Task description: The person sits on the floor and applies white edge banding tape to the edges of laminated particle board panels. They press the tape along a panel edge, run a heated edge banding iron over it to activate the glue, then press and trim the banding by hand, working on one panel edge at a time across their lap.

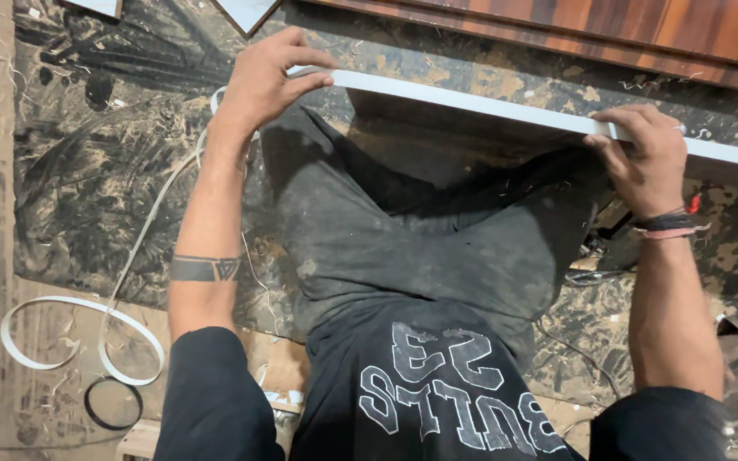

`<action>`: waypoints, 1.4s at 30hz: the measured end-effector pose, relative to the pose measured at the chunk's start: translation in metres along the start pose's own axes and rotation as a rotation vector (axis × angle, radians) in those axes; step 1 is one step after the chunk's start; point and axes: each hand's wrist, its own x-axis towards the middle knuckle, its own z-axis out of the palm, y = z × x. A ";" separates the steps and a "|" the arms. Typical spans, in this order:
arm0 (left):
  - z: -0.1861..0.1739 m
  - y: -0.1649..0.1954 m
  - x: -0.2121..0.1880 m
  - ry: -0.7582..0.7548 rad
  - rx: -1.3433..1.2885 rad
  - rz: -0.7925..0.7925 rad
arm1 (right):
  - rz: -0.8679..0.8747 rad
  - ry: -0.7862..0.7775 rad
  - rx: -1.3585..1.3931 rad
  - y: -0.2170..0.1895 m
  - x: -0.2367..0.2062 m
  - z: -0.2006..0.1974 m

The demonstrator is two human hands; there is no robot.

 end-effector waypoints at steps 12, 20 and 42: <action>0.068 0.053 0.025 0.131 0.041 0.348 | 0.019 0.045 0.019 0.001 -0.005 0.009; 0.215 0.170 0.097 0.061 -0.113 0.508 | -0.056 0.154 -0.092 -0.022 0.007 -0.010; 0.244 0.228 0.119 -0.002 -0.007 0.534 | 1.311 0.325 0.611 0.092 -0.139 0.066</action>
